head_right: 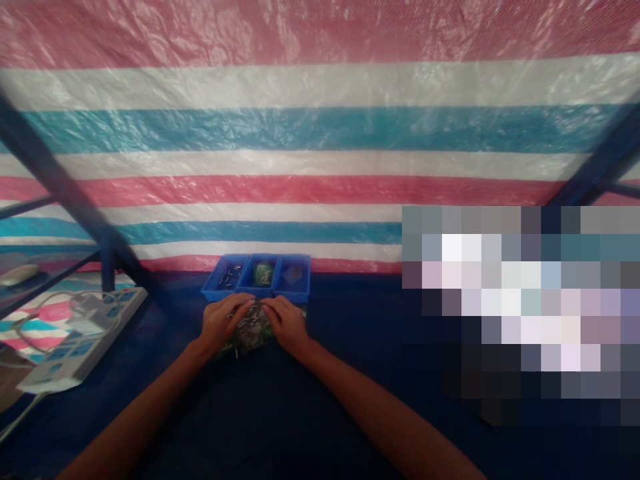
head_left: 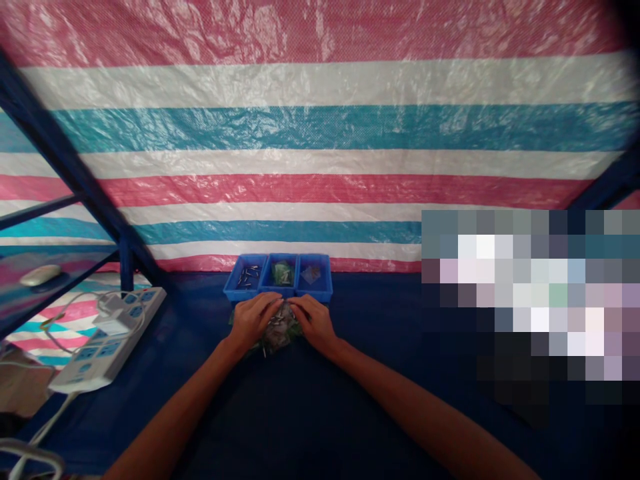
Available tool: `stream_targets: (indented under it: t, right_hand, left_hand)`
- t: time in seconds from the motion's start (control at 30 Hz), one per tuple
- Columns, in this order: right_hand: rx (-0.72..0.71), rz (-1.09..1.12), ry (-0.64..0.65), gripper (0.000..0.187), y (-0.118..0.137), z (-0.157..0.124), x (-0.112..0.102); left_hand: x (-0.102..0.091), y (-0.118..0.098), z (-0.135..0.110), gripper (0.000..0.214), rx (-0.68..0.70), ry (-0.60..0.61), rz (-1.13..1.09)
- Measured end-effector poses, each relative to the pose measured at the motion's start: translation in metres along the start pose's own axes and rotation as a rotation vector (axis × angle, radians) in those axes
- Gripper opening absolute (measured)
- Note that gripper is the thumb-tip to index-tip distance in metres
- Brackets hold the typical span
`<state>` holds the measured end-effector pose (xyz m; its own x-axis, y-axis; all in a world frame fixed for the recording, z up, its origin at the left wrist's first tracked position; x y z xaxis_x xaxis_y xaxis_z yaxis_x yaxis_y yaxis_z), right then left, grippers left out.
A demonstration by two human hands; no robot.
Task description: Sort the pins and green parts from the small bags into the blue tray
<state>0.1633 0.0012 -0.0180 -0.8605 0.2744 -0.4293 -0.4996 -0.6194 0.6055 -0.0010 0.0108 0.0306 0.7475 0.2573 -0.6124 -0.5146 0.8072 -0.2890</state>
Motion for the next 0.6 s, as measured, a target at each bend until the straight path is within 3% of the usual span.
stream_targets:
  t: [0.2, 0.43, 0.6]
  right_hand:
    - [0.068, 0.016, -0.020, 0.026, -0.004, -0.002, 0.001]
    - [0.069, 0.021, -0.019, 0.025, -0.003, -0.002, -0.001]
    - [0.115, 0.036, -0.019, 0.027, -0.005, -0.003, -0.001]
  left_hand:
    - [-0.006, -0.006, 0.001, 0.014, -0.037, -0.101, 0.056]
    - [-0.002, 0.001, -0.002, 0.018, -0.082, -0.067, 0.106]
    - [-0.002, 0.005, -0.001, 0.021, -0.015, -0.055, 0.083]
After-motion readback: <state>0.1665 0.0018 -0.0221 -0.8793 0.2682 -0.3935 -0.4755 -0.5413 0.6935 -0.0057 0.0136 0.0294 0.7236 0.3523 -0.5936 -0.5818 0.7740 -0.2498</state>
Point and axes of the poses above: each hand's wrist, its own z-axis towards the middle knuckle, its own x-axis out of the palm, y = z × x, the point moved 3 cm from there along z, towards the middle knuckle, and after that the axes turned 7 degrees about -z, right-handed, at the moved point
